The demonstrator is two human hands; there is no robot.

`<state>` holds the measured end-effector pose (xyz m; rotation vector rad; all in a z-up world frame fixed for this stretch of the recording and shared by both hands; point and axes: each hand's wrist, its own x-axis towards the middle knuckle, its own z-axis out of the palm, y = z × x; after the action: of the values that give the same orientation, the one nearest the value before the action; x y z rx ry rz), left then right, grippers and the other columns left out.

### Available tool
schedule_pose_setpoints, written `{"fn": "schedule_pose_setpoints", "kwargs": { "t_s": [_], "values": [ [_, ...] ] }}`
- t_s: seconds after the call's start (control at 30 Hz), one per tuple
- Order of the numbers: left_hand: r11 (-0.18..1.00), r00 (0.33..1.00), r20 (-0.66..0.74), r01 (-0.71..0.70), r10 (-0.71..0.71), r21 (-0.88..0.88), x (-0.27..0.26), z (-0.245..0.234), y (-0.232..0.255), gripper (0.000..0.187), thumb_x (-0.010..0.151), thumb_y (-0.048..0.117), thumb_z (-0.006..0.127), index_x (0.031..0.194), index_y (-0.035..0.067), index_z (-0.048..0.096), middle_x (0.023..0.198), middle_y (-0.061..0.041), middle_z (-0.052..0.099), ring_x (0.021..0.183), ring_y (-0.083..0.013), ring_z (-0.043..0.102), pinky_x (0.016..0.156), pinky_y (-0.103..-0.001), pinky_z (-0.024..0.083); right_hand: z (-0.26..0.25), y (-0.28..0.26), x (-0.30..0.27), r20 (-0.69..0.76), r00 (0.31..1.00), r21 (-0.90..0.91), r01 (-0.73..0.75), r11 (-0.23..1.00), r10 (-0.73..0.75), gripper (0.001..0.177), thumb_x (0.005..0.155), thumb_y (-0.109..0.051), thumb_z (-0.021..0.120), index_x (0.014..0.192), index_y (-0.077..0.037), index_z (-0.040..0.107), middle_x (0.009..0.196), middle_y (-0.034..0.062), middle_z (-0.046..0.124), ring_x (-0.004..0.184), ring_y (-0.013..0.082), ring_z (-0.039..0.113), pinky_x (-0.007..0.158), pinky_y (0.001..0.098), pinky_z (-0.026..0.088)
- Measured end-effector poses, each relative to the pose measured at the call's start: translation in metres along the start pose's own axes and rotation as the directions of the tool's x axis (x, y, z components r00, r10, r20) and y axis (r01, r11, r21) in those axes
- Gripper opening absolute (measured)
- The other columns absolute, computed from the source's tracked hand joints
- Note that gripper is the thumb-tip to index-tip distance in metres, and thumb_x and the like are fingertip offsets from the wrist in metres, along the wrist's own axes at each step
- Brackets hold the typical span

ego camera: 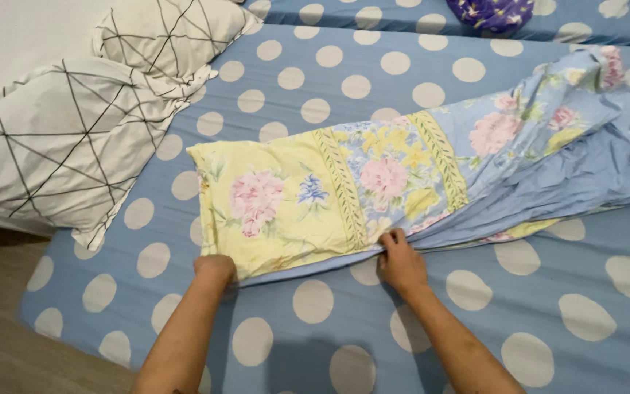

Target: The person picks up and folds a pair of shorts from the bed, places them aside, and then spreads out, aligns, and folds a bedsheet.

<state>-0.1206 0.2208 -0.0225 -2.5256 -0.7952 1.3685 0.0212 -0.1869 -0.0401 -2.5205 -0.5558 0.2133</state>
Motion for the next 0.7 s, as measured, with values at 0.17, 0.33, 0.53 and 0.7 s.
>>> {"fn": "schedule_pose_setpoints", "kwargs": {
  "t_s": [0.17, 0.33, 0.53, 0.7],
  "values": [
    [0.989, 0.980, -0.140, -0.146, 0.143, -0.008, -0.023, -0.035, 0.046, 0.029, 0.089, 0.021, 0.062, 0.112, 0.014, 0.078, 0.125, -0.011, 0.073, 0.114, -0.0276, 0.071, 0.089, -0.041, 0.057, -0.030, 0.055, 0.008, -0.033, 0.998, -0.119, -0.057, 0.991, 0.053, 0.037, 0.083, -0.015, 0.067, 0.119, -0.018, 0.057, 0.130, 0.0089, 0.054, 0.101, 0.0384, 0.067, 0.081, 0.0522, 0.055],
    [0.880, 0.802, -0.419, -0.475, 0.426, -0.014, -0.078, -0.089, 0.122, 0.025, 0.087, 0.014, 0.060, 0.109, 0.008, 0.069, 0.114, -0.017, 0.072, 0.105, -0.0348, 0.071, 0.084, -0.046, 0.058, -0.069, 0.107, 0.008, -0.053, 0.983, -0.209, -0.184, 0.960, 0.177, 0.046, 0.083, -0.012, 0.067, 0.128, -0.019, 0.058, 0.139, 0.0070, 0.051, 0.110, 0.0375, 0.064, 0.083, 0.0523, 0.055],
    [0.659, 0.551, -0.566, -0.752, 0.613, -0.019, -0.107, -0.100, 0.248, 0.053, 0.087, 0.021, 0.066, 0.135, 0.007, 0.049, 0.140, -0.019, 0.053, 0.128, -0.0369, 0.052, 0.102, -0.048, 0.046, -0.072, 0.179, -0.011, -0.268, 0.941, 0.250, -0.141, 0.958, 0.209, 0.048, 0.083, -0.004, 0.065, 0.130, -0.012, 0.061, 0.148, 0.0132, 0.048, 0.105, 0.0332, 0.067, 0.089, 0.0435, 0.057],
    [0.602, 0.412, -0.660, -0.795, 0.628, 0.076, -0.109, -0.090, 0.322, 0.085, 0.077, 0.022, 0.073, 0.151, 0.011, 0.032, 0.155, -0.020, 0.035, 0.144, -0.0387, 0.032, 0.115, -0.057, 0.027, -0.032, 0.254, -0.032, -0.273, 0.865, 0.762, -0.073, 0.644, 0.421, 0.047, 0.088, -0.002, 0.066, 0.133, 0.000, 0.052, 0.131, 0.0160, 0.060, 0.100, 0.0241, 0.065, 0.084, 0.0346, 0.057]
  ]
}}
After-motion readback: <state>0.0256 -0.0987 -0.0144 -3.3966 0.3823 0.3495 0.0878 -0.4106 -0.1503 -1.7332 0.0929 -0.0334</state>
